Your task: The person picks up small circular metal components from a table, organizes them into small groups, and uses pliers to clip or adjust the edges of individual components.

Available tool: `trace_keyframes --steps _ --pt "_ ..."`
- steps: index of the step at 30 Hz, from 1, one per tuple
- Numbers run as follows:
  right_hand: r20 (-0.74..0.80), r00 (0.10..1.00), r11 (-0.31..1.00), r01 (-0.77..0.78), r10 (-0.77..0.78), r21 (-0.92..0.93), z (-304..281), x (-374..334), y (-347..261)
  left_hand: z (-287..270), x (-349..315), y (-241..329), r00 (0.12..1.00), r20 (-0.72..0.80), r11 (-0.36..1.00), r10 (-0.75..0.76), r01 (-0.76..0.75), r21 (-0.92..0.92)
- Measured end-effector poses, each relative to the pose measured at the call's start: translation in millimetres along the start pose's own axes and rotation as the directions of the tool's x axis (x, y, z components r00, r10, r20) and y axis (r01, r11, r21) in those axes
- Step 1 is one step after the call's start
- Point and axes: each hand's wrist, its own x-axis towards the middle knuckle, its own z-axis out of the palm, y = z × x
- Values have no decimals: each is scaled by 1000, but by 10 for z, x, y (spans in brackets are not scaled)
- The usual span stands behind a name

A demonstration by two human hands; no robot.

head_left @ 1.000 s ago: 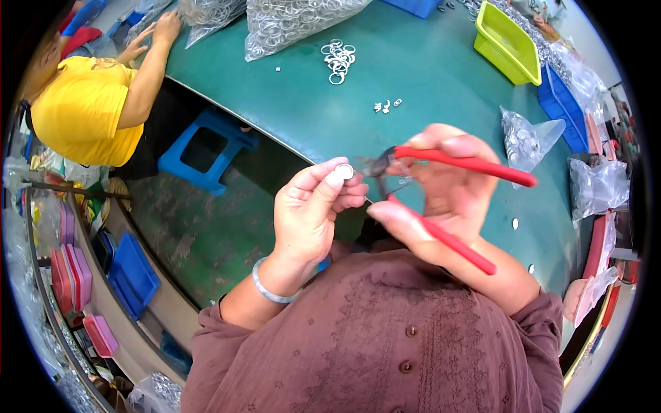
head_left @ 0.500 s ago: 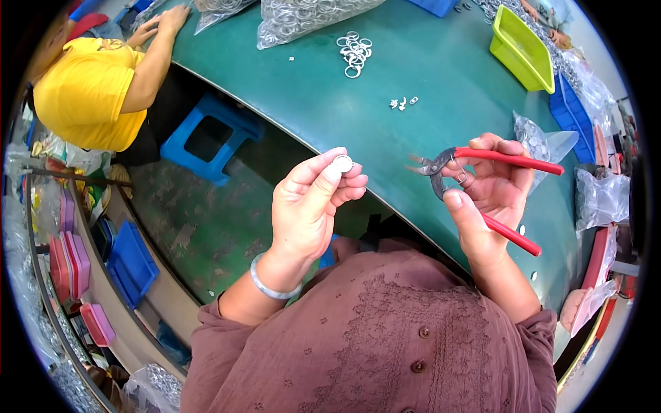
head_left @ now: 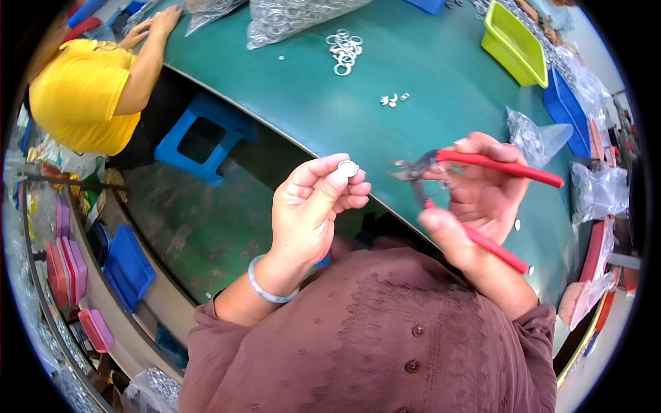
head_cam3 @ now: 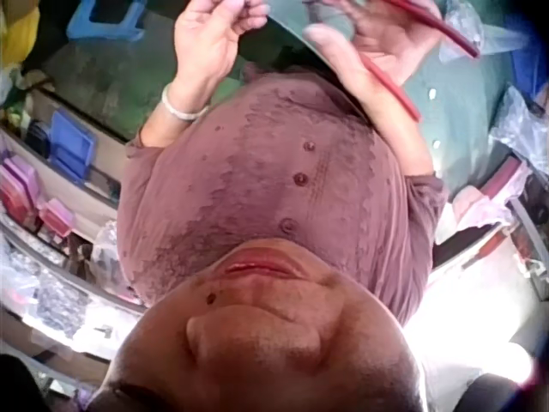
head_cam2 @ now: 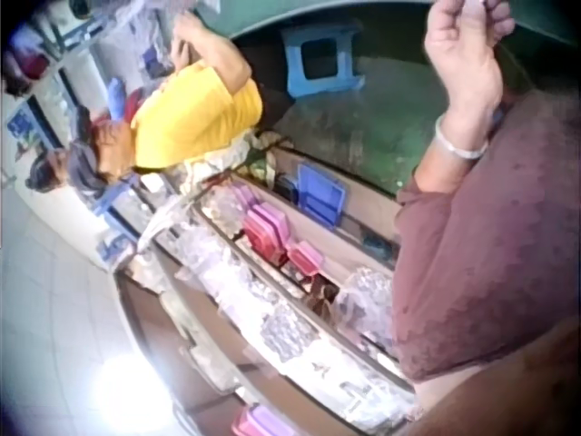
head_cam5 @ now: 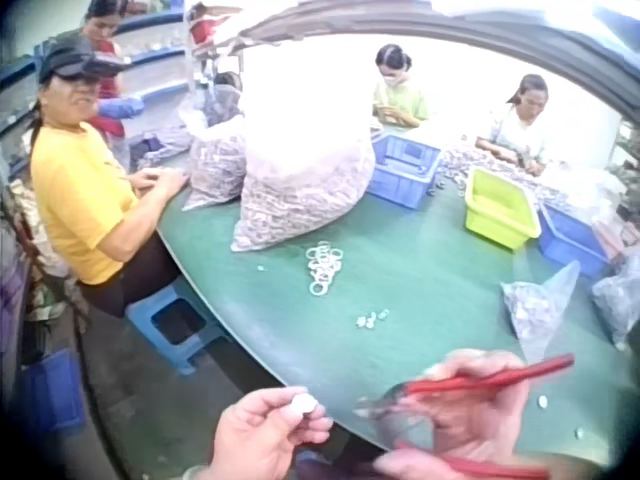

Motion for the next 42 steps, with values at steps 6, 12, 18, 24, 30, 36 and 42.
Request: trace_keyframes --steps 6,12,18,24,30,36,42 --pt "156 968 977 207 -197 -48 35 -10 125 121 -56 -87 995 91 998 -48 51 -34" --pt "190 940 942 309 -282 -131 41 -61 78 167 -76 -178 996 73 994 60 -66 89" --pt "151 955 922 286 -254 -261 106 -142 92 164 -61 -224 992 56 987 112 -118 112" --pt "166 956 956 264 -241 -131 81 -106 112 145 -64 -228 997 34 997 62 -63 35" --pt "129 964 952 253 -233 -170 111 -96 80 122 -62 -253 990 63 985 129 -135 107" --pt "115 969 970 228 -217 -87 98 -94 125 123 -57 -225 992 50 984 112 -118 132" --pt "139 969 965 223 -203 -141 112 -76 83 129 -50 -251 982 72 974 174 -183 135"
